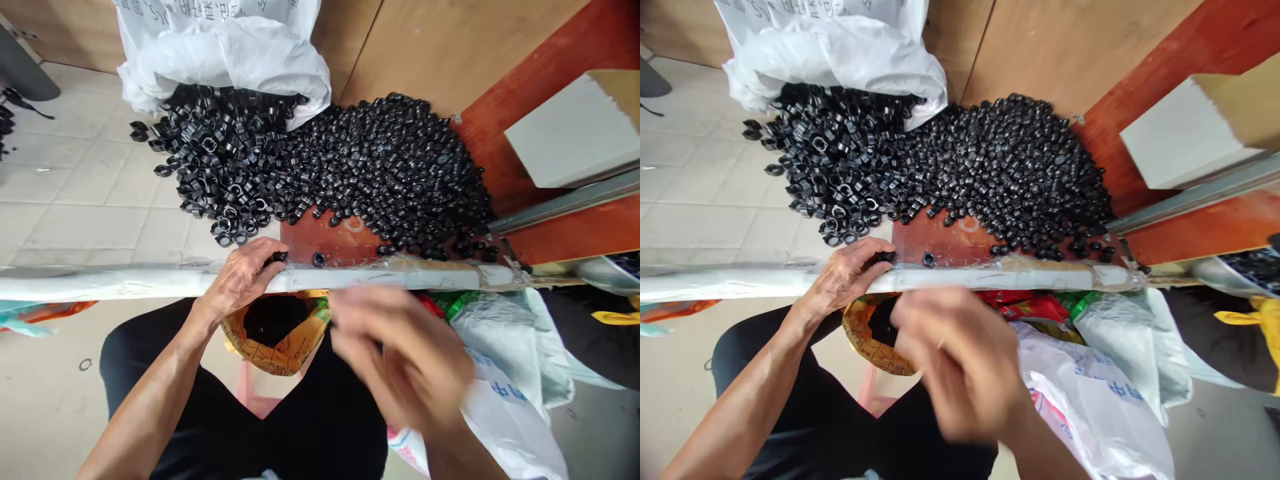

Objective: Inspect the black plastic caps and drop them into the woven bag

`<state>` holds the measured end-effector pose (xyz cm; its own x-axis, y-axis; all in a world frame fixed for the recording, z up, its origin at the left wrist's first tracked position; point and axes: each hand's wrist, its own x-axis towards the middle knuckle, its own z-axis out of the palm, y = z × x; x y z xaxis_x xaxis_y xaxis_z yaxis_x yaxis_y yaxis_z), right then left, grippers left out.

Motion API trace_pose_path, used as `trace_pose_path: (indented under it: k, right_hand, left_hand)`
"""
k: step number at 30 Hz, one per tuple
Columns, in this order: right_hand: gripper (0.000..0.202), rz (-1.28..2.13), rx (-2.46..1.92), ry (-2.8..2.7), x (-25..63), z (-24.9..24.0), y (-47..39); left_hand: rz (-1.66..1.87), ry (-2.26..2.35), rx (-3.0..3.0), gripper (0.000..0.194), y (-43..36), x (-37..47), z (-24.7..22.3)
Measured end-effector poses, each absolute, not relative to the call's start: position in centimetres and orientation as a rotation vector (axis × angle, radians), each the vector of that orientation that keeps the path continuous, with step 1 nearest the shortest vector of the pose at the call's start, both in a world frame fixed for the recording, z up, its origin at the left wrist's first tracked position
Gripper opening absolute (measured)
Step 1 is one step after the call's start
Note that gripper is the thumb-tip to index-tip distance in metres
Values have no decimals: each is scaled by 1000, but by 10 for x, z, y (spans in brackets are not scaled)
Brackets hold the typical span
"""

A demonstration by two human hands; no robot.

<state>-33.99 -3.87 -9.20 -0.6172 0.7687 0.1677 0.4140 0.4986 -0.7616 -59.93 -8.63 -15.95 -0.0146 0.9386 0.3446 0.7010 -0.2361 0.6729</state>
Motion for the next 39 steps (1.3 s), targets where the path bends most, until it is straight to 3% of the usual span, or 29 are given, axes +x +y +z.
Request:
trace_pose_path:
  k: [3,7,13,17,20,25,28,32,39]
  right_hand:
    - [39,676,-907,-2294,-367,-125,-3]
    - [24,582,-878,-2405,-389,-162,32]
    - [14,745,-706,-2311,-374,-146,-1]
    - [11,911,-691,-2394,-372,-137,-2]
    - [8,815,-832,-2310,-390,-150,31]
    - [27,608,-760,-2401,-435,-172,82]
    - [25,545,-722,-2480,-453,-171,87]
    - [16,461,-676,-2578,-463,-165,89]
    - [31,605,-474,-2608,-458,-169,104]
  left_hand:
    - [1168,1642,2000,25,-90,-598,-160]
    - [1227,1516,2016,27,-106,-582,-159]
    - [971,1447,2135,29,-134,-558,-153]
    - [1162,1857,1795,16,-135,-577,-148]
    - [1151,2338,1501,14,-129,-598,-151]
    - [911,2596,1549,30,-109,-612,-166]
    - [891,2579,1624,39,-89,-609,-174]
    - [923,2508,1674,33,-74,-605,-178]
    - [1031,2397,1651,31,-83,-601,-165]
